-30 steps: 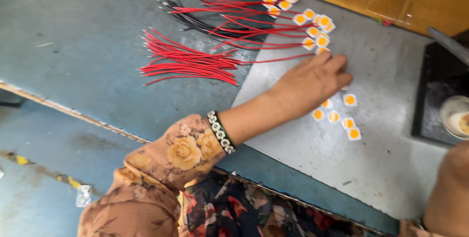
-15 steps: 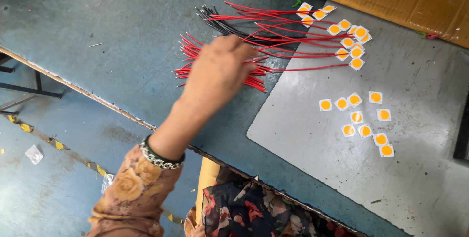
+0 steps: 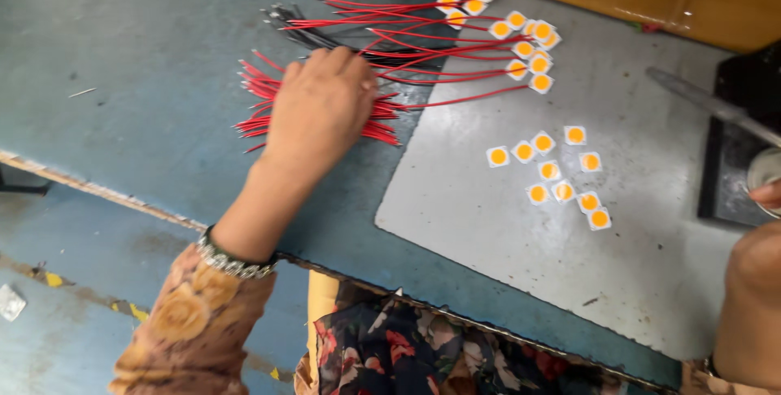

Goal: The person solders red wires to small square LED modules arranged on a metal work surface. They repeatedly pick up a wire, position it on a contact point, and use a soldering iron to attach it, then move to the next LED.

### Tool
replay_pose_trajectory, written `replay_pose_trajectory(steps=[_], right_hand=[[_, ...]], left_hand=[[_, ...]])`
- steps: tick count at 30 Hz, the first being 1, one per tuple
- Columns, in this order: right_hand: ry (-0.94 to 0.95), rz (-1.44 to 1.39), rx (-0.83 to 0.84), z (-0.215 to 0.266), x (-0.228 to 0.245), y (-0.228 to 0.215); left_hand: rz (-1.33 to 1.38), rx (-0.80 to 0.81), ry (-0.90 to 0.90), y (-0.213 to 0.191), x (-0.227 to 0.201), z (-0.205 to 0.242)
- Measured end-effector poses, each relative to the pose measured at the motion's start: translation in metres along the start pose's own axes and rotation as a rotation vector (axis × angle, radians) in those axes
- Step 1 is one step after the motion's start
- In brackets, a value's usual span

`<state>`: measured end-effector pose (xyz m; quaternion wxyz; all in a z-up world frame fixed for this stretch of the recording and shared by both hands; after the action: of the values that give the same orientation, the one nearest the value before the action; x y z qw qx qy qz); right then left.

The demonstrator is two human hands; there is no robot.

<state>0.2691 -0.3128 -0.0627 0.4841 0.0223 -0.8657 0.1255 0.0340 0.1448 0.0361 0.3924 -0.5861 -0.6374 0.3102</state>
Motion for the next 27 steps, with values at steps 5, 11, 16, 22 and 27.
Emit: replay_pose_trajectory(steps=[5, 11, 16, 22, 27], right_hand=[[0.014, 0.018, 0.004, 0.001, -0.002, -0.006], [0.004, 0.023, 0.006, 0.004, 0.001, -0.006], [0.003, 0.021, 0.008, 0.005, 0.002, -0.004], [0.005, -0.001, 0.021, -0.002, 0.001, 0.006], [0.015, 0.020, -0.014, 0.008, 0.000, -0.004]], left_hand=[[0.084, 0.014, -0.020, -0.001, -0.007, 0.004], [-0.041, 0.088, 0.016, 0.004, -0.005, -0.003], [-0.005, 0.097, 0.046, 0.004, -0.002, -0.001], [0.104, 0.067, 0.025, -0.010, -0.002, -0.008], [0.658, -0.061, -0.112, -0.020, -0.045, -0.017]])
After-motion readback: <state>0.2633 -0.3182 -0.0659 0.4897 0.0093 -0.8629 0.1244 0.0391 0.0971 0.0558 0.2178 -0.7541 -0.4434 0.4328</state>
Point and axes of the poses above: each hand's wrist, its own z-axis away from the middle knuckle, its own y-axis out of the palm, x = y × z, the point moved 3 cm from there along -z, towards the middle knuckle, and after that the axes turned 13 degrees about y, right-handed, at the moved point
